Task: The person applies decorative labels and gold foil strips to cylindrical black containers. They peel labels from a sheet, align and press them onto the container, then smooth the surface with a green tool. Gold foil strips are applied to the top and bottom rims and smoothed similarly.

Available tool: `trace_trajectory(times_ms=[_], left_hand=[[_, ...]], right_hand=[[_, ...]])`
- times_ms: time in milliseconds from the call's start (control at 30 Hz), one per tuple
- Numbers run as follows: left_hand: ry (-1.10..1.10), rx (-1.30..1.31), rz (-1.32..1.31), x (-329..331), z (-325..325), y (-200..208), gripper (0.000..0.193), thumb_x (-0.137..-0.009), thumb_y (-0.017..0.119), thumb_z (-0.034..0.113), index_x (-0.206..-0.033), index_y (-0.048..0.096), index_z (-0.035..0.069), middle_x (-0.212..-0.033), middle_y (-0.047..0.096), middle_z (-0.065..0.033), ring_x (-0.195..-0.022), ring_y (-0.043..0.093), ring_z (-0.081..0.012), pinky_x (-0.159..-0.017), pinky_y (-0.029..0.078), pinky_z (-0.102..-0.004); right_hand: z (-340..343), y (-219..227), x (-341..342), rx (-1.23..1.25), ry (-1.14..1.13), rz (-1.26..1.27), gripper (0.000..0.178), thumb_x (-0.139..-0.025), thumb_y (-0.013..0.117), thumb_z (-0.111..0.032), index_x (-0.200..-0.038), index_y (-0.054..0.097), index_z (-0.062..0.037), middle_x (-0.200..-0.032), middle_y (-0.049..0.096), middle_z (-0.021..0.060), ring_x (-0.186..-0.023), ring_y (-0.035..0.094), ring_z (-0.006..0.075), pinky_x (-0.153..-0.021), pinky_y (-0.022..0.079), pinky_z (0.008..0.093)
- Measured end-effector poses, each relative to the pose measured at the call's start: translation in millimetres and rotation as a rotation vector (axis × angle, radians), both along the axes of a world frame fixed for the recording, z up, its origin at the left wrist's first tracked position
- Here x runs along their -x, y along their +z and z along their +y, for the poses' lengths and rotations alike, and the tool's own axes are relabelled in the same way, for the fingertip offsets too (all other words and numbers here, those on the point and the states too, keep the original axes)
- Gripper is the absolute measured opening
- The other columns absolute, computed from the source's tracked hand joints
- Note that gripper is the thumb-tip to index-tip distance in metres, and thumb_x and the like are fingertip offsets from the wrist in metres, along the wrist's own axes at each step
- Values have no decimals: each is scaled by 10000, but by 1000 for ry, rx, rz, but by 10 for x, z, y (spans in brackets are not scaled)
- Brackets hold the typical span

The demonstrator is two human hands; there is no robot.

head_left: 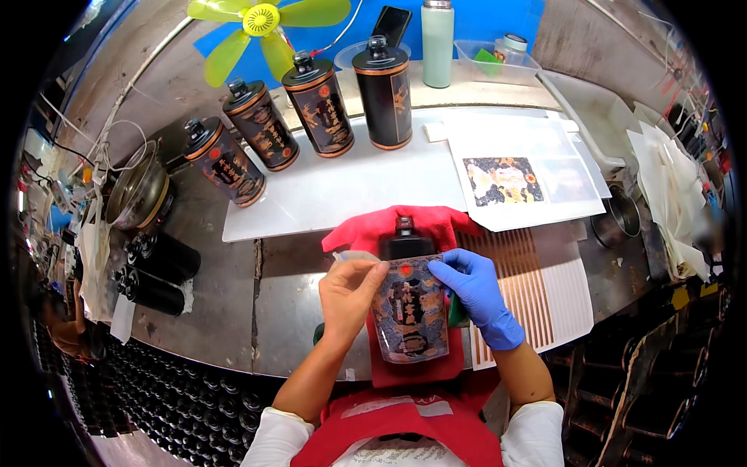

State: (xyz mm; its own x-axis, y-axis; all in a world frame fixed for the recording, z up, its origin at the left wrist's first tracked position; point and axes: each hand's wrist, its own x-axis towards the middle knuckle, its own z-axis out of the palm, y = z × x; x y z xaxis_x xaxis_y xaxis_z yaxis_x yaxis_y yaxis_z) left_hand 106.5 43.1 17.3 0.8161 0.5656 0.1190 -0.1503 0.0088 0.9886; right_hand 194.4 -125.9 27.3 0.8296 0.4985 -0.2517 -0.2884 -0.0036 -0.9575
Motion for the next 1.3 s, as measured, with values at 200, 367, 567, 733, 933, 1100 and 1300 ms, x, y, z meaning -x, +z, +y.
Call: trace_trajectory(times_ms=[200, 367, 567, 733, 933, 1100, 1300], left_hand=[[10, 12, -17, -144, 58, -37, 82, -796, 707, 52, -778, 651, -4, -752, 619, -12, -627, 555, -49, -524, 426, -183], [-37, 54, 29, -184, 98, -18, 78, -801, 688, 28, -820, 618, -1, -797, 612, -23, -701, 558, -68, -612, 440, -196], [51, 1, -8, -143, 87, -159, 291, -841, 593, 4, -1121, 516, -13, -1084, 555, -104, -912, 554, -147, -774, 445, -269], [-161, -556, 169, 176, -138, 28, 734, -860, 545, 158, -1414, 109, -49, -1453, 141, -281, -1360, 139, -402, -1095, 141, -437], [-292, -551, 242, 192, -275, 53, 820, -914, 501, 291, -1398, -27, -107, -1332, 318, -330, -1138, 406, -443, -984, 297, -463], [-286, -582, 264, 232, -294, 25, 835, -907, 512, 294, -1396, -30, -111, -1250, 399, -322, -1083, 440, -440, -957, 326, -460], [-321, -599, 337, 310, -331, 55, 850, -893, 530, 288, -1393, -26, -118, -1149, 453, -324, -969, 473, -438, -884, 362, -469]], right_hand=[[43, -35, -58, -9, -35, -1, 165, -810, 690, -133, -877, 637, 8, -766, 629, 14, -693, 554, 49, -621, 443, 195], [53, -58, -90, 0, -57, 34, 147, -811, 688, -122, -861, 635, 6, -763, 631, 20, -694, 570, 57, -628, 451, 198], [52, -154, -117, -34, -92, 43, 144, -818, 683, -115, -878, 614, -4, -761, 620, 21, -682, 569, 57, -595, 436, 186], [13, -129, 16, -75, -92, 125, 121, -844, 656, -123, -893, 598, -29, -740, 587, 5, -626, 522, 45, -545, 402, 176], [-6, -227, 0, -88, -53, 190, 105, -849, 654, -138, -878, 596, -56, -732, 577, -8, -615, 511, 42, -534, 393, 171], [11, -268, 7, -103, -82, 212, 105, -854, 653, -155, -877, 590, -74, -712, 566, -23, -605, 507, 35, -520, 389, 164], [48, -297, 24, -114, -94, 238, 130, -874, 626, -206, -866, 553, -99, -651, 520, -43, -518, 463, 28, -441, 354, 162]])
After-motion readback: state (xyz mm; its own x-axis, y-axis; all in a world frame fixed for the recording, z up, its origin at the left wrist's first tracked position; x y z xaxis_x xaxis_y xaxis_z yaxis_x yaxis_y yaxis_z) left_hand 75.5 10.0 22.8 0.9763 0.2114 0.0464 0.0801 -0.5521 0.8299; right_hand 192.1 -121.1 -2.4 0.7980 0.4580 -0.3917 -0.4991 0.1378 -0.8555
